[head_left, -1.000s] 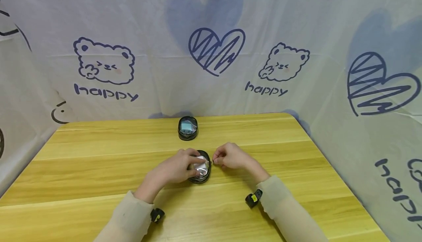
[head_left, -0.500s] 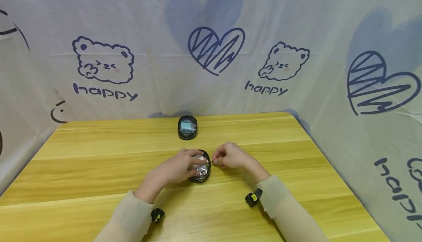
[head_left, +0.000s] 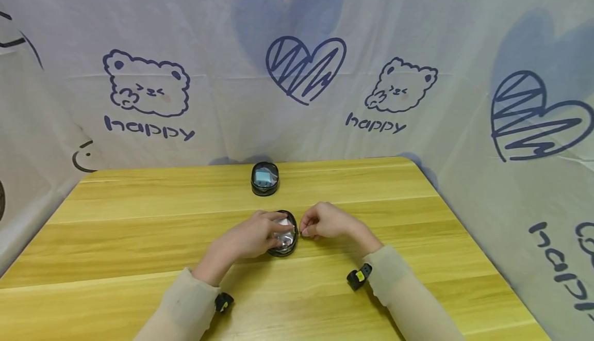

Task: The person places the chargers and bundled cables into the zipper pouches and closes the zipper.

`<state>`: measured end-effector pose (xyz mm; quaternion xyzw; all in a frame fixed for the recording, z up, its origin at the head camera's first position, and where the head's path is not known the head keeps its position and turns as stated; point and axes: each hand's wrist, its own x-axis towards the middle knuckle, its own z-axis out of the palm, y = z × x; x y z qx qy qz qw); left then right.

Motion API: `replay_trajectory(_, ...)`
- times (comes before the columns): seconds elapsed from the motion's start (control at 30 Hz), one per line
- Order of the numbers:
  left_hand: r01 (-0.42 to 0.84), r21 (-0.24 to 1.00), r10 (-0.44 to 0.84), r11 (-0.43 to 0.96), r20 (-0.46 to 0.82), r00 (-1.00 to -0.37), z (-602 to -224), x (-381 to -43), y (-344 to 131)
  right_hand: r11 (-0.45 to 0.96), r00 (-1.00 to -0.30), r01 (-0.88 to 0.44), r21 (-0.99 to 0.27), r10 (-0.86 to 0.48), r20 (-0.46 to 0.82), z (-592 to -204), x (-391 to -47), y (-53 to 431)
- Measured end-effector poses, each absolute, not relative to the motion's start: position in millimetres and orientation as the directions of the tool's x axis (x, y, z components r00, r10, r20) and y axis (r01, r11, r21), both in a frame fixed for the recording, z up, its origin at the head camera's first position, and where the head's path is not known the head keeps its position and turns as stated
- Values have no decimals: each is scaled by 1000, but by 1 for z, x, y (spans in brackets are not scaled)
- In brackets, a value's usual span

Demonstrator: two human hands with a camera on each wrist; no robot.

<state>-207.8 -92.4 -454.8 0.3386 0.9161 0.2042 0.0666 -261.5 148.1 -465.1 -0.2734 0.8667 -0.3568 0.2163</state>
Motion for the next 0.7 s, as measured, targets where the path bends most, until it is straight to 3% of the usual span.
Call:
replay_trajectory(0.43, 612, 427, 658, 666, 50, -751, -455, -208, -95, 599, -782, -317, -735, -604, -156, -468, -263, 148)
replay_trajectory(0.7, 585, 414, 624, 697, 52, -780, -449, -204, -95, 612, -821, -327, -720, -561, -104, -469, -262, 145)
